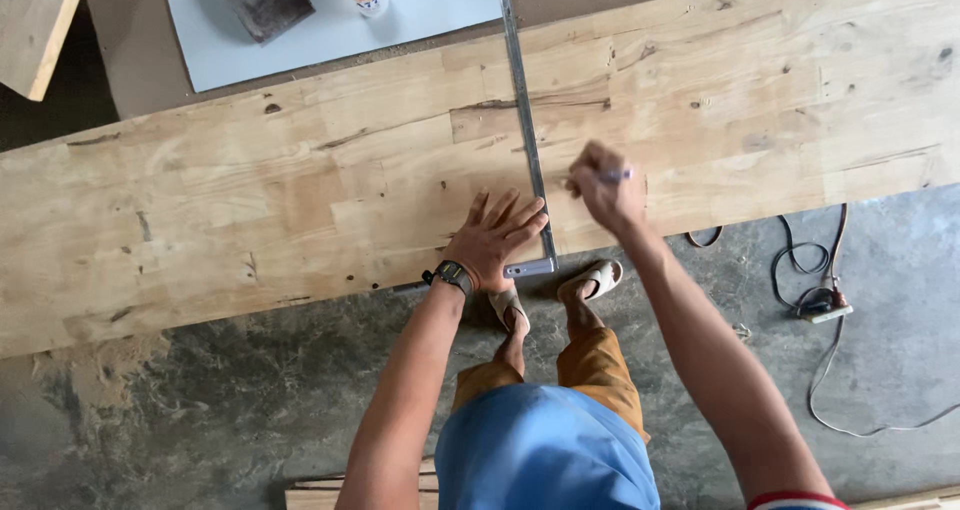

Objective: The person uses a metal ruler and a pen to draw straight lines on a large wooden board. They repeatedly reposition the ruler along the length of the board to create a series of parallel markings.

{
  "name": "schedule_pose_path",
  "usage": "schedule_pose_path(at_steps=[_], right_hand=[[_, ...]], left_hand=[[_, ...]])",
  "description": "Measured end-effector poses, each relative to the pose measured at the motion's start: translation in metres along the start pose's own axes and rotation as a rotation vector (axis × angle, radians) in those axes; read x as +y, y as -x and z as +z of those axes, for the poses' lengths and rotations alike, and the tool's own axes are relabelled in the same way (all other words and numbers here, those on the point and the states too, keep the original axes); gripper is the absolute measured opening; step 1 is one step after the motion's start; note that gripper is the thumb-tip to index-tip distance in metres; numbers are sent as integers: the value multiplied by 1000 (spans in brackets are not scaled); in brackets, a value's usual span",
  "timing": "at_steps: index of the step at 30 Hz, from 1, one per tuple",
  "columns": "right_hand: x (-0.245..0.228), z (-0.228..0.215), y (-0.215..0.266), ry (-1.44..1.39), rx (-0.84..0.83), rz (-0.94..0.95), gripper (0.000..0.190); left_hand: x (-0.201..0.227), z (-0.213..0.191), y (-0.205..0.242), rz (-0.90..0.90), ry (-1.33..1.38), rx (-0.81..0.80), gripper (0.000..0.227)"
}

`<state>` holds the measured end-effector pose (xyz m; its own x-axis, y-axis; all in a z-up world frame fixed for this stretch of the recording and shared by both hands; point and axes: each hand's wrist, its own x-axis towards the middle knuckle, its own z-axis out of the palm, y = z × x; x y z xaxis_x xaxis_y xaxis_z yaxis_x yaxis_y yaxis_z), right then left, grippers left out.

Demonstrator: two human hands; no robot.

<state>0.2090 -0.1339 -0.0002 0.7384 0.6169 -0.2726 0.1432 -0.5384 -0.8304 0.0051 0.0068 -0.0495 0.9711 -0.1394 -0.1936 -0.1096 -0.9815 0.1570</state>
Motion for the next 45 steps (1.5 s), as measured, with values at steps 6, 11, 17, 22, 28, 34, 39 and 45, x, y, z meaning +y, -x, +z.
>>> schedule_pose_path(at_steps=[6,11,17,22,28,34,39,45], right_hand=[[13,13,14,-312,93,-76,15],[19,20,10,-273,78,-103,12],[15,24,18,-105,76,-62,14],[17,23,30,-69,71,-53,10],[15,20,63,9,33,-49,10],[53,27,97,51,25,-80,7],[61,26,112,86,3,-114,10],[20,-3,132,31,-74,23,10]], left_hand=[[-1,8,0,9,-23,-26,128],[1,6,1,10,20,39,122],[0,8,2,25,-11,105,124],[-1,9,2,34,-9,111,124],[1,-2,2,41,-20,135,121],[2,-8,4,28,-4,130,119],[2,-12,4,36,-19,153,116],[15,6,13,12,10,165,124]])
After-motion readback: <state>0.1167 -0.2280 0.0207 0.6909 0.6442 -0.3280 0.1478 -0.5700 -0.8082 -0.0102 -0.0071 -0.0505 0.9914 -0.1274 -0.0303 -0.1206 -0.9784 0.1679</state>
